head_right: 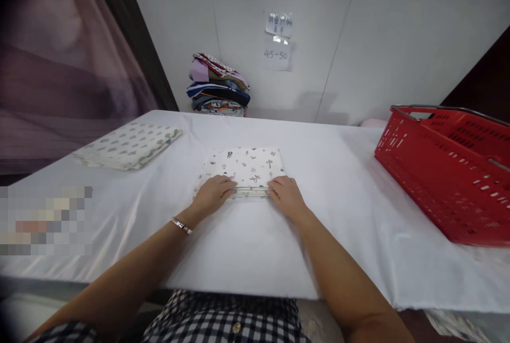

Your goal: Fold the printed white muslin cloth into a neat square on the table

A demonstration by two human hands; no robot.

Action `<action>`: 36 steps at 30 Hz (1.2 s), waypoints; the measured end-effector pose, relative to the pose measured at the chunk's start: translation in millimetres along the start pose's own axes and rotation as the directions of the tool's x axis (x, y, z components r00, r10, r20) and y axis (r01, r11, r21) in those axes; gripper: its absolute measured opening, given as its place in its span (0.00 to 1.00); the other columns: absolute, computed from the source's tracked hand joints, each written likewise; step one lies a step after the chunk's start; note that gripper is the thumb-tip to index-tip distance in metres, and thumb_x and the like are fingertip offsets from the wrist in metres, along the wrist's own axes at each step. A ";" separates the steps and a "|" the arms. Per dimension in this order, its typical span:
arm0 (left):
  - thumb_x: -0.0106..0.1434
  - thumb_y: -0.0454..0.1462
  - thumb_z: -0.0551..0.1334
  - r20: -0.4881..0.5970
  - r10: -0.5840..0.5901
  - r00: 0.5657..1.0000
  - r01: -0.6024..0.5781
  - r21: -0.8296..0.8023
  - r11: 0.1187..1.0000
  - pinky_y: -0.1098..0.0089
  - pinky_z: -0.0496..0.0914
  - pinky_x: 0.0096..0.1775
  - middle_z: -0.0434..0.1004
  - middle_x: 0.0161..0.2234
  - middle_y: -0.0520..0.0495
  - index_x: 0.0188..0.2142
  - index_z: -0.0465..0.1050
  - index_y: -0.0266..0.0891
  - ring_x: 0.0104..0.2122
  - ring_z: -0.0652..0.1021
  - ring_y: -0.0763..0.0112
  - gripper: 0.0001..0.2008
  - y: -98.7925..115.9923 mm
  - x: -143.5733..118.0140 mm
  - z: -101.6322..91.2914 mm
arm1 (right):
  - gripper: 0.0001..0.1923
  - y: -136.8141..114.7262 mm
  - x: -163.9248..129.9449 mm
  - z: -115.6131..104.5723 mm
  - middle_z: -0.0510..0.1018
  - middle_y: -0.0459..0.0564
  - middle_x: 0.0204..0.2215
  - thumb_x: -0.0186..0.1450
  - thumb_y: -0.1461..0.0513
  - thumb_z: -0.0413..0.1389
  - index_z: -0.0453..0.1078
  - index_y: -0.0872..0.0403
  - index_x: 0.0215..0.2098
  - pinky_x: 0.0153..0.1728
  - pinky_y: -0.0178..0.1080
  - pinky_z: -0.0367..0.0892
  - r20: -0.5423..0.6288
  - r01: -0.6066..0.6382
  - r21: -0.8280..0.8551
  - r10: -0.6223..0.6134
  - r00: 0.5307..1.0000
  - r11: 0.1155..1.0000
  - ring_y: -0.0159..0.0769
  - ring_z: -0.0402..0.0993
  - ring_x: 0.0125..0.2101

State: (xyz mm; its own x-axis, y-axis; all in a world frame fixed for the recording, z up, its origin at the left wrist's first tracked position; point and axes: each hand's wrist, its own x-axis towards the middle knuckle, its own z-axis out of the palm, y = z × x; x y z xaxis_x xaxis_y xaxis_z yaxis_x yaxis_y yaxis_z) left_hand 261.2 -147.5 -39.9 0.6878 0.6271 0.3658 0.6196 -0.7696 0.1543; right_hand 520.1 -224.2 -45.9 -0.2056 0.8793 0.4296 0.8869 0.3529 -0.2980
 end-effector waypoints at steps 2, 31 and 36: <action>0.64 0.37 0.53 0.016 -0.002 1.000 0.001 0.007 1.000 0.62 0.66 0.40 0.73 0.39 0.46 0.40 0.72 0.41 0.40 0.70 0.64 0.09 -0.8 1.5 0.5 | 0.11 -1.6 1.6 1.1 0.73 0.51 0.41 0.66 0.60 0.49 0.70 0.51 0.43 0.44 0.43 0.58 0.017 -0.001 -0.011 0.001 1.000 1.000 0.39 0.66 0.43; 0.66 0.40 0.50 -0.013 0.013 1.000 -0.014 -0.131 0.991 0.64 0.64 0.40 0.72 0.34 0.46 0.37 0.72 0.40 0.37 0.69 0.66 0.13 4.0 -0.9 -3.8 | 0.11 -7.7 2.7 -0.1 0.75 0.51 0.38 0.66 0.60 0.49 0.73 0.52 0.40 0.43 0.41 0.60 -0.017 -0.071 0.098 0.073 0.997 0.993 0.36 0.68 0.40; 0.66 0.40 0.50 -0.005 -0.043 0.999 0.042 -0.136 0.990 0.66 0.64 0.38 0.71 0.32 0.47 0.34 0.73 0.41 0.35 0.69 0.67 0.14 6.7 2.4 -4.6 | 0.09 -8.2 12.1 -1.2 0.76 0.48 0.36 0.64 0.61 0.52 0.75 0.50 0.38 0.42 0.41 0.61 0.042 -0.115 0.095 0.111 0.993 0.989 0.36 0.69 0.39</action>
State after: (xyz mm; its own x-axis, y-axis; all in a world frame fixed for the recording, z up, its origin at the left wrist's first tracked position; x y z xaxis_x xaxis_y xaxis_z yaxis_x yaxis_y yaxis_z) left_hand 265.2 -151.7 -33.8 0.6581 0.6592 0.3637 0.5911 -0.7516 0.2928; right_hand 510.8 -216.8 -37.2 -0.1229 0.9258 0.3575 0.8614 0.2783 -0.4248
